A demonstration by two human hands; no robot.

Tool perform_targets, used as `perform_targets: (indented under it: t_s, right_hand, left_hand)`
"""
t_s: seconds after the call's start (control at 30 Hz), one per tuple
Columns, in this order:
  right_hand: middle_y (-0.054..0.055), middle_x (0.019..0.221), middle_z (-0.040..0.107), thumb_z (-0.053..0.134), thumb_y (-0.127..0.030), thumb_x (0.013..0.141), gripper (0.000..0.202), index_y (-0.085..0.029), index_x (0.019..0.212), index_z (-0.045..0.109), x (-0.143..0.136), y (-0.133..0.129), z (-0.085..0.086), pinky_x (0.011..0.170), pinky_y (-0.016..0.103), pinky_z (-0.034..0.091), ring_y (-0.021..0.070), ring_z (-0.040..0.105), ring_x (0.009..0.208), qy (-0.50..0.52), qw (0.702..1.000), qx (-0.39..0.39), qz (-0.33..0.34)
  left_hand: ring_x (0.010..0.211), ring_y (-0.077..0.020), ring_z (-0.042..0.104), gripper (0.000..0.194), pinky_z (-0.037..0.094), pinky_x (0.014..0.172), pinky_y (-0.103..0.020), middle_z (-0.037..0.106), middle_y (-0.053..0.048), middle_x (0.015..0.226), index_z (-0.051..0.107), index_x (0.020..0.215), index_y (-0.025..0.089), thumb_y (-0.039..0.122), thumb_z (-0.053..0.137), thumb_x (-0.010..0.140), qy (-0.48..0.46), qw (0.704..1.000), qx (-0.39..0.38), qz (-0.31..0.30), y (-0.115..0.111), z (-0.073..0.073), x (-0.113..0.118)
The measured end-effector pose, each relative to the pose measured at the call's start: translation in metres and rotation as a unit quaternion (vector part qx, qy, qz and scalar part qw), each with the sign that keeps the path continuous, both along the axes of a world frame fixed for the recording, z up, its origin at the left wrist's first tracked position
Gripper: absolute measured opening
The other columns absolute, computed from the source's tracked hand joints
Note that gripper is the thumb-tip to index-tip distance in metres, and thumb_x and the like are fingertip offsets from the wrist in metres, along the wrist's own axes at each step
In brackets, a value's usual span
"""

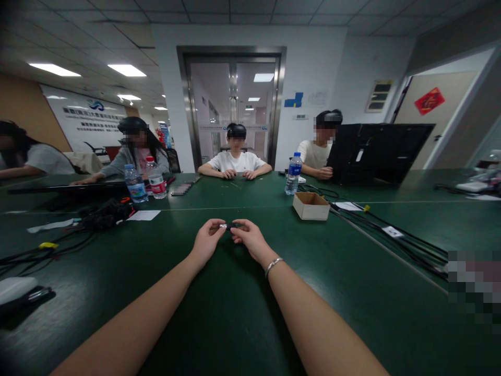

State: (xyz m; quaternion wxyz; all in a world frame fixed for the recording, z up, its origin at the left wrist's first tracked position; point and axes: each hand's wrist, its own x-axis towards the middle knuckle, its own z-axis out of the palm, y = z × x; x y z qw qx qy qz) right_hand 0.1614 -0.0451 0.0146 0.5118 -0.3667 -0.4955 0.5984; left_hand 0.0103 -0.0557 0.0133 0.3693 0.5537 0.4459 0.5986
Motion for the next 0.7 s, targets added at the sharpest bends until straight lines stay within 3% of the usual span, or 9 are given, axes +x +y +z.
perform_targets:
  t_s: [0.3,0.47,0.7]
  right_hand:
    - [0.004,0.070,0.065,0.071,-0.021,0.070,0.026,-0.012,0.093,0.063,-0.0019,-0.0006,0.0017,0.051,0.020,0.045,0.0072,0.055,0.055,0.017,1.000,-0.020,0.000]
    - [0.005,0.070,0.065,0.071,-0.023,0.072,0.025,-0.010,0.093,0.064,-0.0021,-0.0010,0.0026,0.052,0.020,0.045,0.0077,0.056,0.055,0.012,1.000,-0.019,0.002]
    - [0.006,0.068,0.064,0.072,-0.029,0.073,0.026,-0.009,0.088,0.063,-0.0019,-0.0012,0.0030,0.050,0.019,0.044,0.0077,0.055,0.054,0.004,1.000,-0.015,0.011]
  left_hand:
    - [0.081,-0.0160,0.065,0.016,0.050,0.084,-0.034,0.066,-0.005,0.091,0.062,0.084,0.016,0.012,0.064,0.069,-0.020,0.999,-0.018,-0.019,-0.0031,0.0050,-0.0012]
    - [0.085,-0.0170,0.064,0.011,0.049,0.086,-0.034,0.066,-0.005,0.087,0.064,0.083,0.015,0.020,0.063,0.073,-0.015,1.000,-0.006,-0.027,-0.0063,0.0098,-0.0013]
    - [0.091,-0.0169,0.063,0.023,0.048,0.090,-0.036,0.064,-0.007,0.098,0.062,0.092,0.016,0.018,0.067,0.070,-0.033,0.999,0.002,0.004,0.0021,-0.0002,-0.0036]
